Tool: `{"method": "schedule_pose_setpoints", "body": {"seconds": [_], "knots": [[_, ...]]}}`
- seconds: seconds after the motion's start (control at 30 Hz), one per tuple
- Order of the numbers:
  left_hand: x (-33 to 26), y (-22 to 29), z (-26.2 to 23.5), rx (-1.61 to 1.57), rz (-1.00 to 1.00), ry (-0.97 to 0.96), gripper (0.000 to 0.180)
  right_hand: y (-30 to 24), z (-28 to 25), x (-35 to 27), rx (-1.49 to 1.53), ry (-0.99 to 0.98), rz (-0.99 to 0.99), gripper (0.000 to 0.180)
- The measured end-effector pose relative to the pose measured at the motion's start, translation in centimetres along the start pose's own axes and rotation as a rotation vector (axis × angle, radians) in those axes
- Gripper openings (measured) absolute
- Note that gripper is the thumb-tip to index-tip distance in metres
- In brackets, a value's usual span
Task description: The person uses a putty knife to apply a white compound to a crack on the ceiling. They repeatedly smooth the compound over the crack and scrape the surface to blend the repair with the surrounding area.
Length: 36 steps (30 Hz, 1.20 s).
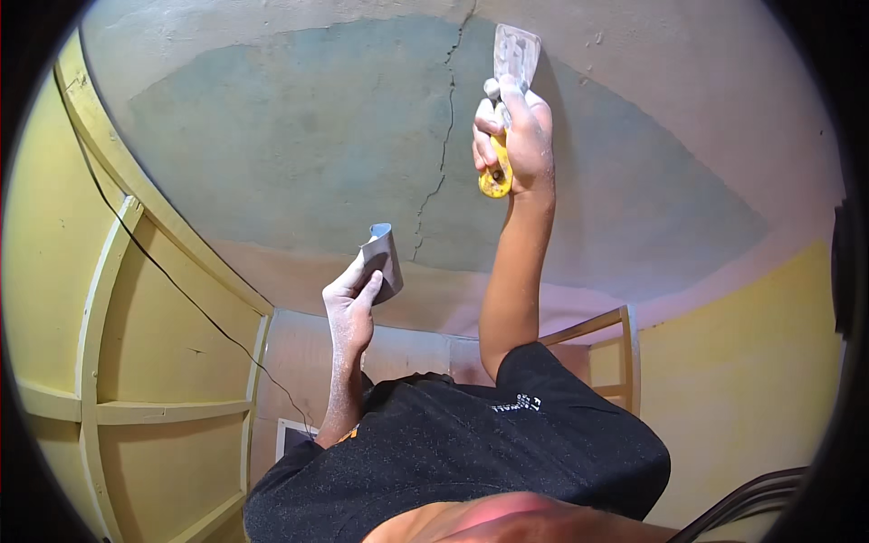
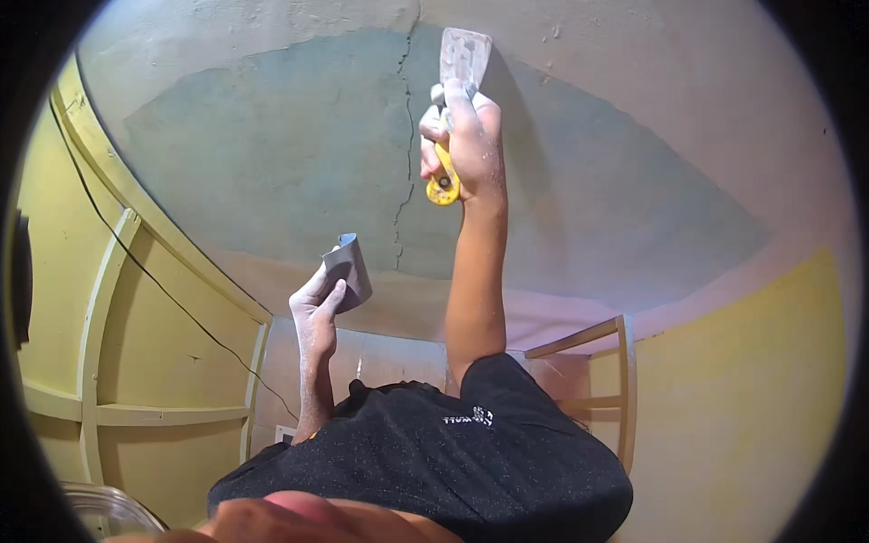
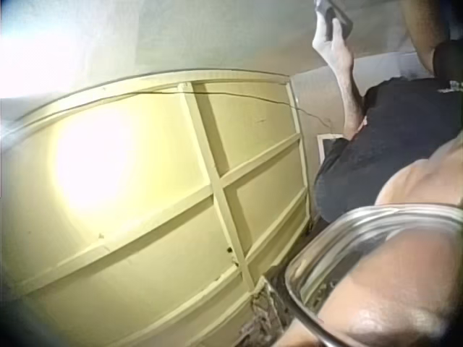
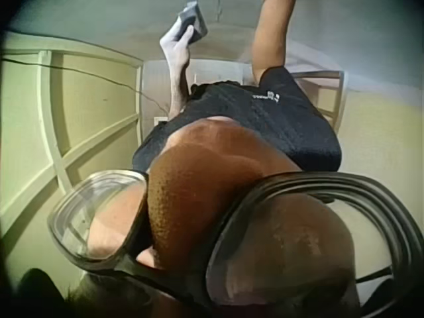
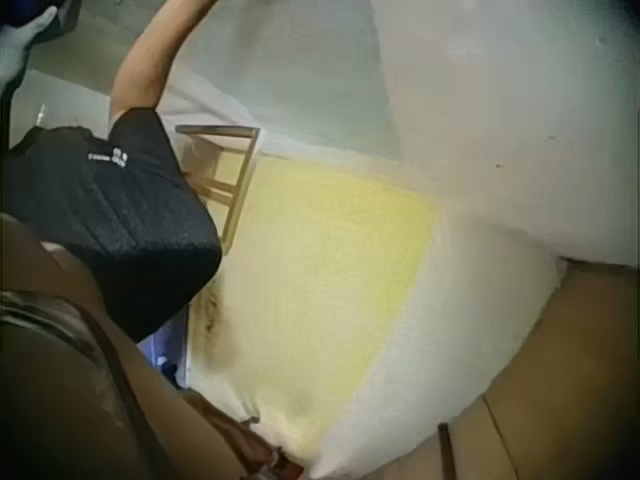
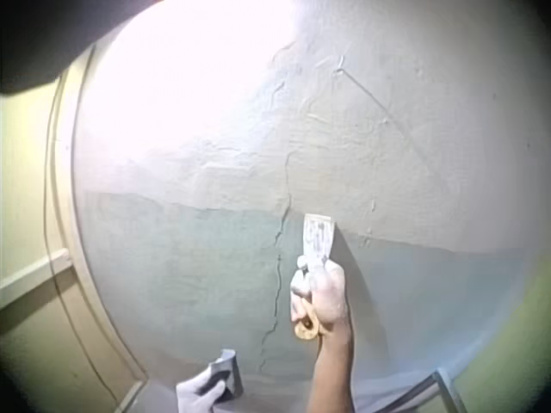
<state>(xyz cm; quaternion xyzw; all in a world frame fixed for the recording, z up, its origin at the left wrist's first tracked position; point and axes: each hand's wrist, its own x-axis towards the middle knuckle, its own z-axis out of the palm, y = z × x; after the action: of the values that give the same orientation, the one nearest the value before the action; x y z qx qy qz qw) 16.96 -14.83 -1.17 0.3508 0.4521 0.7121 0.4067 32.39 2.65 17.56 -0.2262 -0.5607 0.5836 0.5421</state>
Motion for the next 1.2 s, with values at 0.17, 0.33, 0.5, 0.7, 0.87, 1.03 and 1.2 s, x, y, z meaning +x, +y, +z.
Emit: {"method": "schedule_pose_setpoints", "body": {"seconds": [0.17,0.33,0.5,0.7,0.87,1.03,1.2], "knots": [[-0.1,0.3,0.1,0.046,0.031,0.023,0.047,-0.9,0.3,-0.3,0.002,-0.007,0.007,0.034],[-0.1,0.6,0.4,0.008,0.031,-0.011,0.046,0.0,0.2,-0.9,-0.028,0.034,0.025,0.033],[0.2,0.5,0.8,-0.002,-0.02,-0.039,0.046,0.0,1.2,-0.1,0.008,0.016,0.017,0.026],[0.3,0.4,2.0,-0.008,-0.01,-0.078,0.046,-0.5,1.9,0.4,0.02,0.003,0.021,0.031],[0.2,0.1,2.9,0.005,0.024,-0.071,0.045,1.6,-0.4,-1.6,-0.063,-0.001,0.104,0.037],[2.6,0.1,3.4,0.171,0.193,-0.049,0.047,8.0,-5.1,-7.1,-0.05,0.046,0.319,0.035],[10.4,7.4,7.0,0.303,0.802,-0.015,0.058,13.3,-9.4,-14.7,-0.056,0.072,0.568,0.029]]}}
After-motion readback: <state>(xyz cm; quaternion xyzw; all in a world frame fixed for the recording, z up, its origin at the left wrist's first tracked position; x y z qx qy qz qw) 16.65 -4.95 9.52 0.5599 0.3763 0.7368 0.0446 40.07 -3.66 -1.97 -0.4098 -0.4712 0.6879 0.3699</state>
